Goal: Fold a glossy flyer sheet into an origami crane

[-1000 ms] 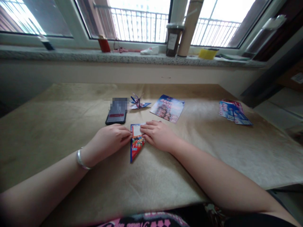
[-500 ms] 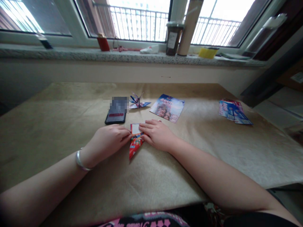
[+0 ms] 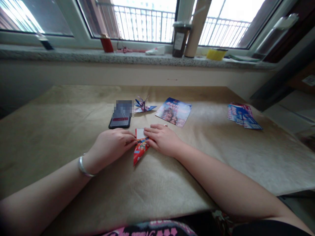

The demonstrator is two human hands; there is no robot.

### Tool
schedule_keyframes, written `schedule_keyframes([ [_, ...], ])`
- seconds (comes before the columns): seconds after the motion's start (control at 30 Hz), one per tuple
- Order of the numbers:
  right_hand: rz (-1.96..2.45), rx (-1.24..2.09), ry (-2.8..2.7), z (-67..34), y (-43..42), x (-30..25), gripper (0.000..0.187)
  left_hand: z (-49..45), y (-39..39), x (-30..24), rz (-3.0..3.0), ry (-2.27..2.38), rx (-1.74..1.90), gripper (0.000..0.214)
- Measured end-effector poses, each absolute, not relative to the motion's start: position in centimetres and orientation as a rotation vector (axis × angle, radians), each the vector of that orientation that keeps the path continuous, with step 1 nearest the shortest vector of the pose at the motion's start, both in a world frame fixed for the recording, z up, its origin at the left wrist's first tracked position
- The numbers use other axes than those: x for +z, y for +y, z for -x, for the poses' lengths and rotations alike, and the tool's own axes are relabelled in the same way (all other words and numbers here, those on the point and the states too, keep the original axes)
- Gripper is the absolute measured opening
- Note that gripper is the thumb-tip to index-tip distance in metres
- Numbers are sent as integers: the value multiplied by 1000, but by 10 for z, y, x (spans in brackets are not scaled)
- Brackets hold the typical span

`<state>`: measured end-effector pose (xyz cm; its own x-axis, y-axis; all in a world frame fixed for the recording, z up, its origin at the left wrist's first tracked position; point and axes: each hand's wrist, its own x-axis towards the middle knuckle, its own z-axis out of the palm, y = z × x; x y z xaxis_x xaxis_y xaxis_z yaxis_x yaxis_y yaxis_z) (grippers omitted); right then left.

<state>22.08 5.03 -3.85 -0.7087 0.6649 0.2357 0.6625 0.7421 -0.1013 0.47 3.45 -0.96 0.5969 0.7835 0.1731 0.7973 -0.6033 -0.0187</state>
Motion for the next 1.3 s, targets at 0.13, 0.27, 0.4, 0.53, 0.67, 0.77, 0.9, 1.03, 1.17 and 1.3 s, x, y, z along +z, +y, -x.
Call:
schedule_keyframes([
  [0.13, 1045, 18, -2687, -221, 50, -39, 41, -5, 34, -10, 2716, -1345, -225, 27],
  [0.27, 1038, 37, -2670, -221, 51, -39, 41, -5, 35, -11, 2709, -1314, -255, 29],
  [0.4, 1042, 39, -2661, -220, 51, -39, 40, -5, 35, -13, 2702, -1305, -265, 29],
  [0.53, 1045, 18, -2674, -220, 50, -38, 41, -6, 35, -13, 2696, -1316, -251, 29],
  [0.67, 1040, 19, -2676, -219, 50, -37, 41, -9, 32, -13, 2689, -1326, -243, 27],
  [0.77, 1046, 28, -2666, -218, 49, -36, 40, -13, 30, -12, 2679, -1318, -248, 23],
  [0.9, 1061, 43, -2661, -218, 48, -35, 40, -15, 27, -13, 2682, -1297, -226, 23],
  [1.03, 1054, 50, -2651, -218, 48, -35, 40, -15, 26, -14, 2679, -1275, -213, 23],
  [1.17, 1045, 57, -2648, -218, 49, -35, 41, -16, 26, -15, 2667, -1254, -210, 25],
  [1.3, 1056, 61, -2653, -218, 48, -34, 41, -17, 26, -16, 2674, -1262, -226, 27],
])
